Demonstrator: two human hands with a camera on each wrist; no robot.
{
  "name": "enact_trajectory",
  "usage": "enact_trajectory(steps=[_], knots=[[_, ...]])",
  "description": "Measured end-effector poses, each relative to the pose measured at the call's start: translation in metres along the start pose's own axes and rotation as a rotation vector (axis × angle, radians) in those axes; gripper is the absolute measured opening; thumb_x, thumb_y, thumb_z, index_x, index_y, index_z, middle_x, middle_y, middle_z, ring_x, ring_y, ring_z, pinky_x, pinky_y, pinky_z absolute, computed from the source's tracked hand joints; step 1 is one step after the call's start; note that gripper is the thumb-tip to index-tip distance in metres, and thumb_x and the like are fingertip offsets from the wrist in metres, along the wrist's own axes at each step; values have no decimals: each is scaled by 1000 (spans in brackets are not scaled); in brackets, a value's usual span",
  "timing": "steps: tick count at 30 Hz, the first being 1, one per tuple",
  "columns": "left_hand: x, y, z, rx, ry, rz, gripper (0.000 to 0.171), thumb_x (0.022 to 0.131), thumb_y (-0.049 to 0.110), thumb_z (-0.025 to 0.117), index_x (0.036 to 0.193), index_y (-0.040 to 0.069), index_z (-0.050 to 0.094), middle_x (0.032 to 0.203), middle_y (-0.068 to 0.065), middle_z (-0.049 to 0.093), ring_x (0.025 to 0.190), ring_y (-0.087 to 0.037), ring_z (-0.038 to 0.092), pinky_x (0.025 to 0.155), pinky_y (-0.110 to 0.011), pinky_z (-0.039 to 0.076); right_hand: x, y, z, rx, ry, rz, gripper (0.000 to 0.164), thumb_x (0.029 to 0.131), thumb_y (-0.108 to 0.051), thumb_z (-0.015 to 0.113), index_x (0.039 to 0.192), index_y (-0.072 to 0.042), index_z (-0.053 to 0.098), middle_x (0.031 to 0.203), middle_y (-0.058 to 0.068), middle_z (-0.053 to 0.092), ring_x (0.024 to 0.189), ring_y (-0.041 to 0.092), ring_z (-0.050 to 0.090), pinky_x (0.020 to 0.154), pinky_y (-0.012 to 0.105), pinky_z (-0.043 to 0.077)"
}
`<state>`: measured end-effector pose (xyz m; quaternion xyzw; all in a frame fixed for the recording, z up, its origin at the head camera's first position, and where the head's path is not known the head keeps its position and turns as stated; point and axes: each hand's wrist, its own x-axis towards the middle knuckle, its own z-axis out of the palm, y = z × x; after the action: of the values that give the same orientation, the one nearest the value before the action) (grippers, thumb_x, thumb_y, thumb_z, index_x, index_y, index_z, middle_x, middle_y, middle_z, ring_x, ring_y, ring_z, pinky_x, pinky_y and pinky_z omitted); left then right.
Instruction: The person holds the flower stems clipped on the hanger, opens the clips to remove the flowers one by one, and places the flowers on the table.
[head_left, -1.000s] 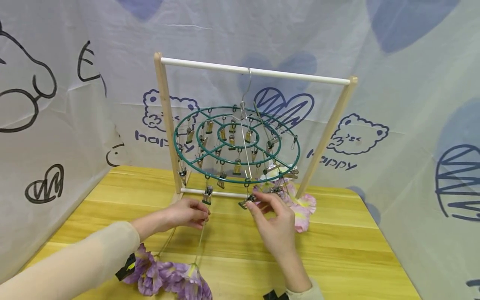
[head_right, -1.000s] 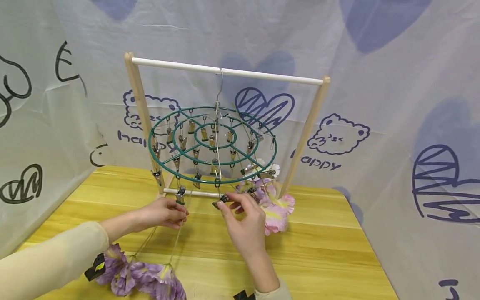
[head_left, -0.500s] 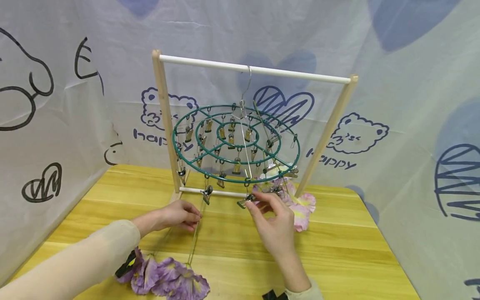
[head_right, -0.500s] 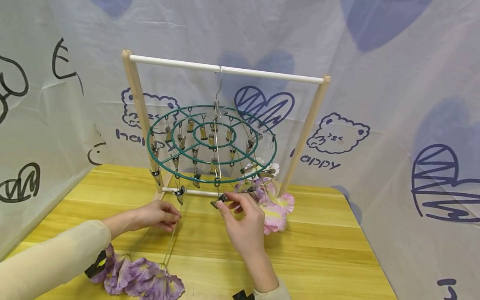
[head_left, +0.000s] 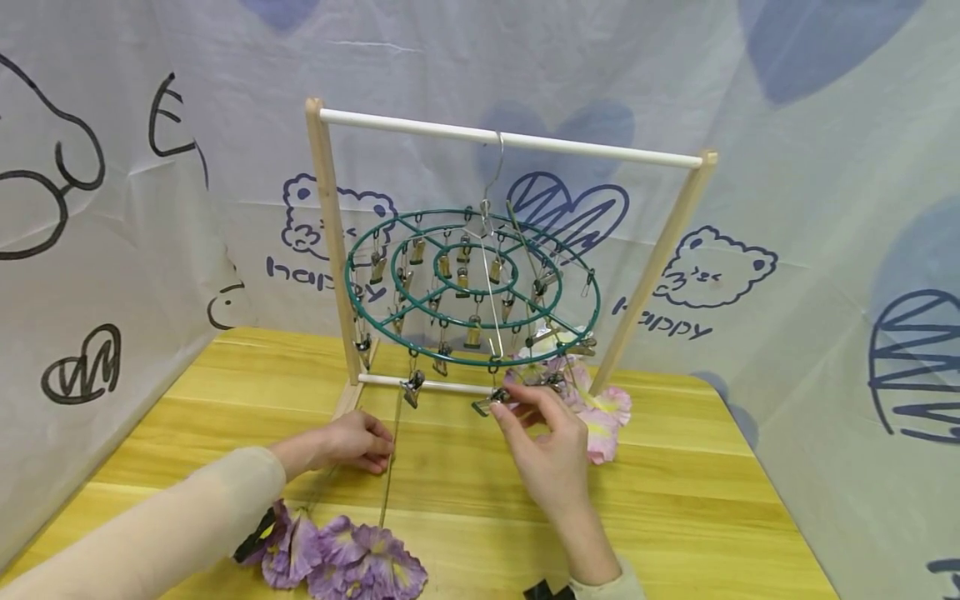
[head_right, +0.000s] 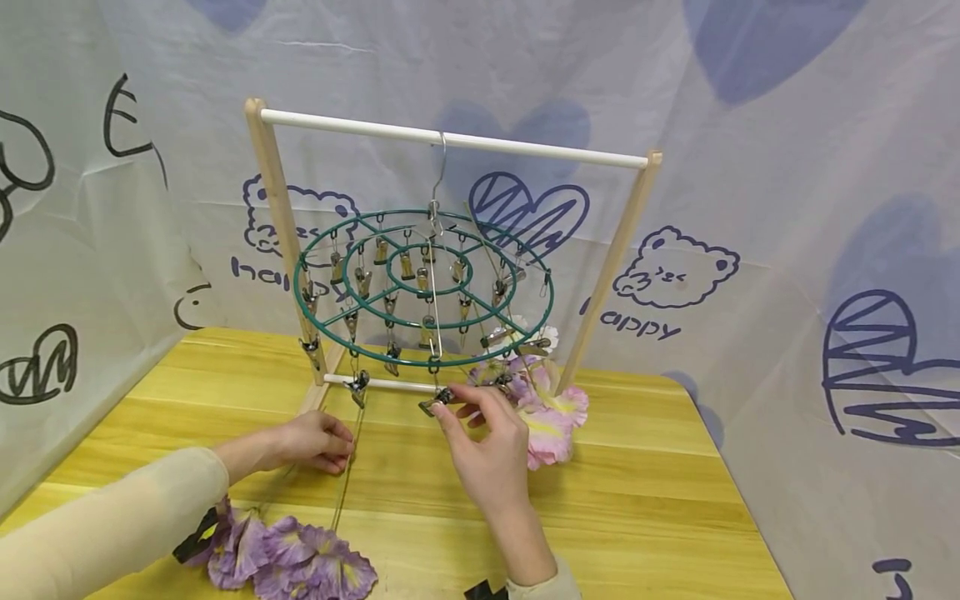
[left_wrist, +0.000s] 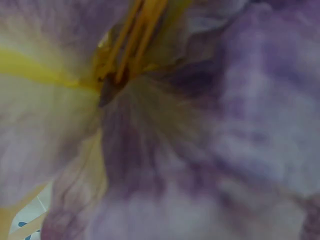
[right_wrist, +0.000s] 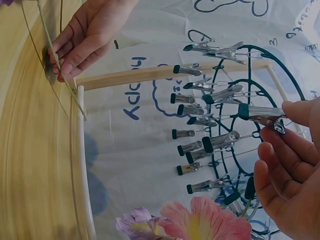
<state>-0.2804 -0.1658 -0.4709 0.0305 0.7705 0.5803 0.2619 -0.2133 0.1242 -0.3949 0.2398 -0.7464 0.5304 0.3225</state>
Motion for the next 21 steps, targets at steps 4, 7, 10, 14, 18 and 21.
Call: enact_trajectory(steps=[4, 7, 10, 14, 18, 21], knots=[[1, -2, 0, 7, 7, -6, 15, 101, -6, 58, 112, -16, 56, 88, -16, 66, 72, -17, 66, 71, -30, 65, 0, 0, 0, -3, -1, -3, 24, 88, -5, 82, 112, -5, 76, 97, 3, 75, 81, 14, 67, 69, 25, 62], [3, -3, 0, 12, 11, -10, 13, 100, -6, 59, 111, -14, 57, 86, -15, 66, 71, -17, 66, 69, -29, 65, 0, 1, 0, -9, 0, -6, 24, 88, -4, 82, 112, -4, 75, 97, 3, 75, 80, 14, 67, 69, 25, 61], [4, -3, 0, 25, 18, -19, 12, 100, -6, 61, 109, -13, 58, 83, -15, 67, 70, -17, 67, 69, -30, 65, 0, 1, 0, -13, -1, -5, 25, 88, -4, 82, 111, -2, 75, 96, 4, 75, 80, 14, 67, 68, 25, 61], [4, -3, 2, 47, 34, -35, 8, 99, -6, 63, 104, -11, 61, 81, -14, 68, 68, -16, 67, 68, -30, 66, -1, 0, 0, -13, -2, -1, 25, 87, -2, 82, 111, 1, 74, 95, 5, 75, 78, 14, 67, 67, 25, 61], [4, -3, 3, 79, 52, -48, 6, 98, -4, 65, 101, -9, 63, 79, -14, 69, 66, -15, 68, 66, -29, 65, -1, 0, 0, -16, -1, 3, 25, 87, -2, 82, 111, 0, 75, 95, 5, 75, 78, 14, 67, 67, 25, 62], [5, -3, 2, 99, 54, -53, 6, 97, -4, 67, 99, -8, 63, 78, -14, 70, 65, -15, 68, 65, -29, 65, -1, 0, 0, -18, 0, 9, 25, 87, -3, 83, 111, -2, 75, 96, 4, 75, 78, 14, 67, 67, 25, 62]])
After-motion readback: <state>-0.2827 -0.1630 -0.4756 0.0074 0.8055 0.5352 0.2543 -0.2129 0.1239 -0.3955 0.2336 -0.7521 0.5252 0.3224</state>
